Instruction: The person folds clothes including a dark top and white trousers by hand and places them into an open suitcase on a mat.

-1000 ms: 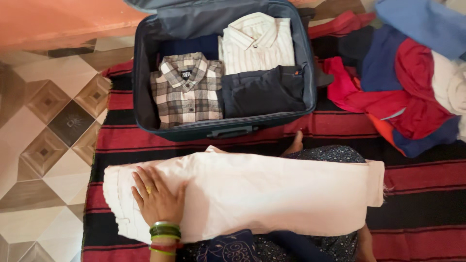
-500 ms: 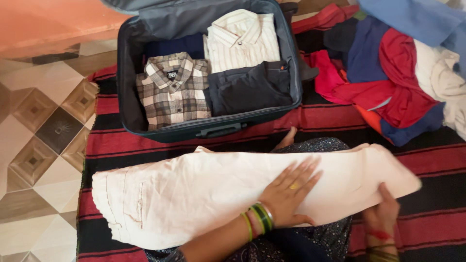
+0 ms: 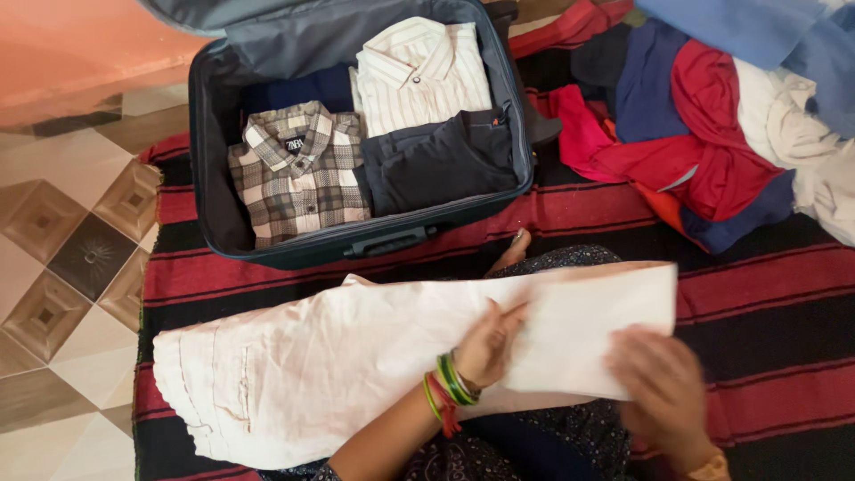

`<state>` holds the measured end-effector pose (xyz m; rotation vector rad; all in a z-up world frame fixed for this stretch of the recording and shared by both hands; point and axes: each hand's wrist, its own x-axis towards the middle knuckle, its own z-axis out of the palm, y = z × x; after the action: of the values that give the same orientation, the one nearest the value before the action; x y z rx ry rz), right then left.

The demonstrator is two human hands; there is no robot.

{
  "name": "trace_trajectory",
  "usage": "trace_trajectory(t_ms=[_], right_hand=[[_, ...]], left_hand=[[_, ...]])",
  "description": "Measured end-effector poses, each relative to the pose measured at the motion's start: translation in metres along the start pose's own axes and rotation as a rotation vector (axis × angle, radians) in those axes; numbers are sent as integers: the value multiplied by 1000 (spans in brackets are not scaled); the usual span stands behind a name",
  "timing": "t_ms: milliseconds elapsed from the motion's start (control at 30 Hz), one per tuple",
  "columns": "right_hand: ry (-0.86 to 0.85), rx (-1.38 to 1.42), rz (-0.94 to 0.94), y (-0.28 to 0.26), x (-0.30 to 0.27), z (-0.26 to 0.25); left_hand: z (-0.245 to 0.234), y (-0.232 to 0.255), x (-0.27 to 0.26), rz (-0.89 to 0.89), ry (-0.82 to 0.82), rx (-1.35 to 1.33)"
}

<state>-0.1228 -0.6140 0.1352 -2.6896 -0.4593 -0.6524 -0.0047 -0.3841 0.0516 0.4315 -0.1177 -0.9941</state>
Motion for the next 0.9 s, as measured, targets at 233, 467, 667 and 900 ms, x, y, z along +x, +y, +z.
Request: trace_trajectory(t_ms=[233,467,667,900], right_hand=[[10,-49,138,-30,5,21],[162,-40,536,5,-27,30],[-4,182,549,13,-21,10],[9,724,874,20,-5,-22]], left_hand=[[-12,-4,-14,-26,353,212],[-17,-17,-14,-108,314,139],[-25,-26,-9,-94,271,175],[-4,-26,-6,0,285,327]])
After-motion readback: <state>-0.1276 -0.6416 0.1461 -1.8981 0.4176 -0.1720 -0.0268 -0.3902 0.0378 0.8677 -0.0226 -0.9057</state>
